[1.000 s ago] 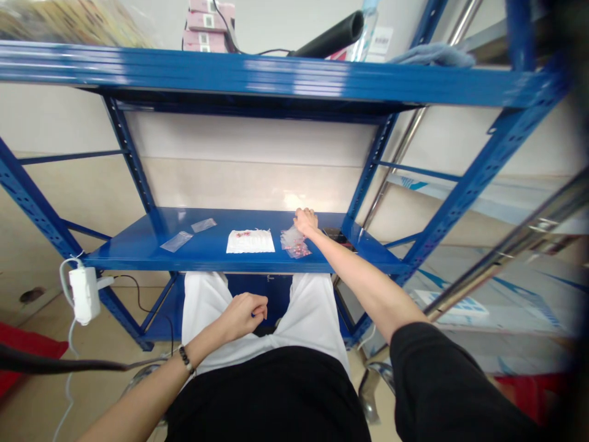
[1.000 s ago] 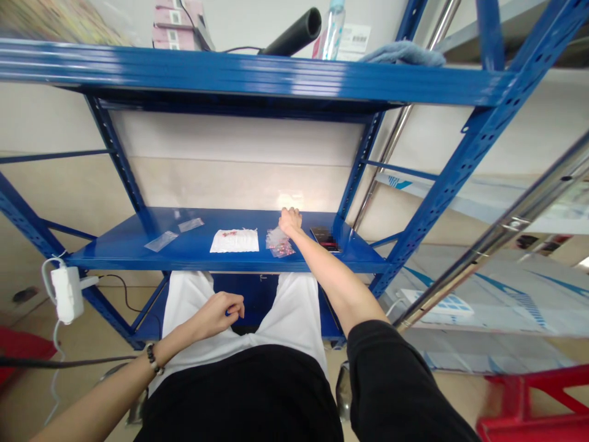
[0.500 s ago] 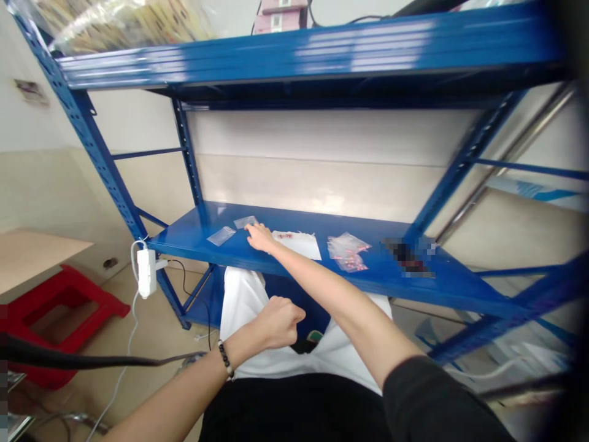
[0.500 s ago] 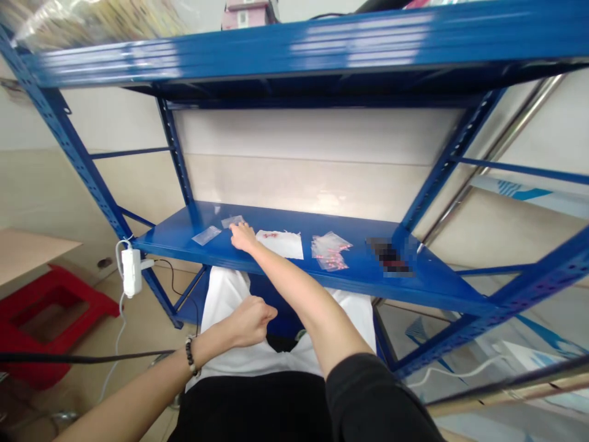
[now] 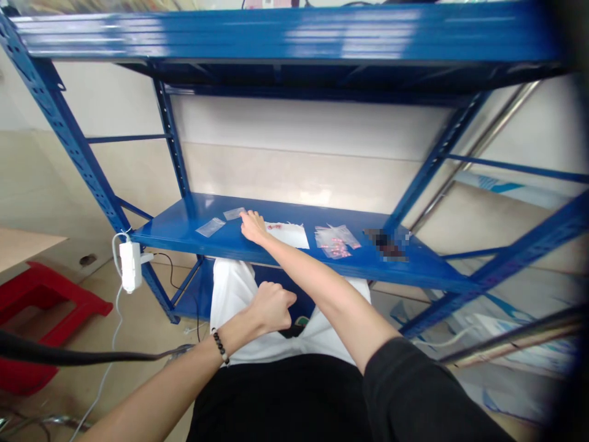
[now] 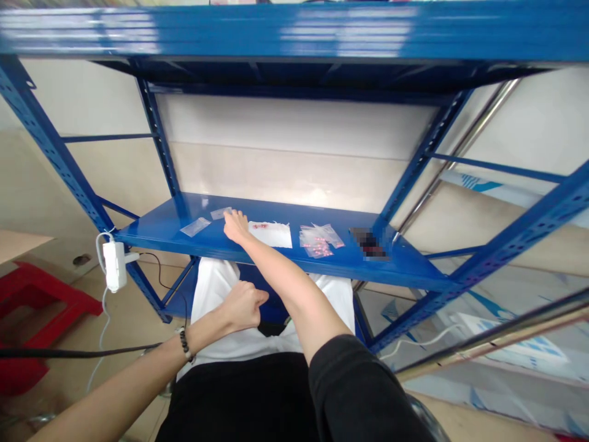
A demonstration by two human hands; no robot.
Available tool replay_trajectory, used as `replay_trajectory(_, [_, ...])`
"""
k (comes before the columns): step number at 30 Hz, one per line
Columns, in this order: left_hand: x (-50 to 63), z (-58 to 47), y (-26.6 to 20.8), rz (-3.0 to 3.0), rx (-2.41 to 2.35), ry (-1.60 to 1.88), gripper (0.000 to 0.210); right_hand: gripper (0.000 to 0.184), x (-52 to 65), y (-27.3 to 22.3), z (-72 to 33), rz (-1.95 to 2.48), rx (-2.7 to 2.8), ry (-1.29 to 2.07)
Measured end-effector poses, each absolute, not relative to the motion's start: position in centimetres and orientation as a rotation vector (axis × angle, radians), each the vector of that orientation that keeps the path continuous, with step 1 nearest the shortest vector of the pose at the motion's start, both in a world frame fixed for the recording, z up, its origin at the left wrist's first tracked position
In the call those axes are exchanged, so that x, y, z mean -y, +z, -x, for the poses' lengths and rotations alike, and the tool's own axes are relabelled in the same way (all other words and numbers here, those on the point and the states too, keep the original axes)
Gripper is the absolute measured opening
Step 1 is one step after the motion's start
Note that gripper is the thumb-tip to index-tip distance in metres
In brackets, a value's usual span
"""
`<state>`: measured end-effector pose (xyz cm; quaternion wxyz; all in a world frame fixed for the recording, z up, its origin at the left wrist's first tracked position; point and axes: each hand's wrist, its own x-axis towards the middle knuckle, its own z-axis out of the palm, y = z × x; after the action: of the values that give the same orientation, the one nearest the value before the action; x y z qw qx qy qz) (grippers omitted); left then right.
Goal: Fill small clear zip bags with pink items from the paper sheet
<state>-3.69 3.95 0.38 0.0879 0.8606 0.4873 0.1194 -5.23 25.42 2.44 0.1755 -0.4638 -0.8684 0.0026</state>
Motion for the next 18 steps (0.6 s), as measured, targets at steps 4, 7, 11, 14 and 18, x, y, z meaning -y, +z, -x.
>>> replay_trajectory(4, [-4.2,3.8,0.9,-2.55,-1.542,0.439,0.011,0.038,-27.3,4.0,-1.2,1.468,2.381,0.001])
replay_trajectory(7, [-4.3,3.7,0.9,-2.545,-1.53,0.436,0.011,0.036,-27.6,4.6,-4.2,1.534,2.335,0.029])
replay_trajectory(11, [-4.3,3.1,0.2,-2.579,-1.471,0.381,0.011,0.037,-26.6,4.3,-3.4,1.492,2.356,0.133])
replay_trajectory(14, [-4.1,2.6,-0.7,-2.644,-1.338,0.278,0.012,0.038,-25.6,3.7,0.5,1.334,2.44,0.266])
replay_trajectory(18, [-4.2,2.6,-2.2,-2.583,-1.124,0.223,0.012,0.036,-24.7,3.5,7.1,1.157,2.519,0.451])
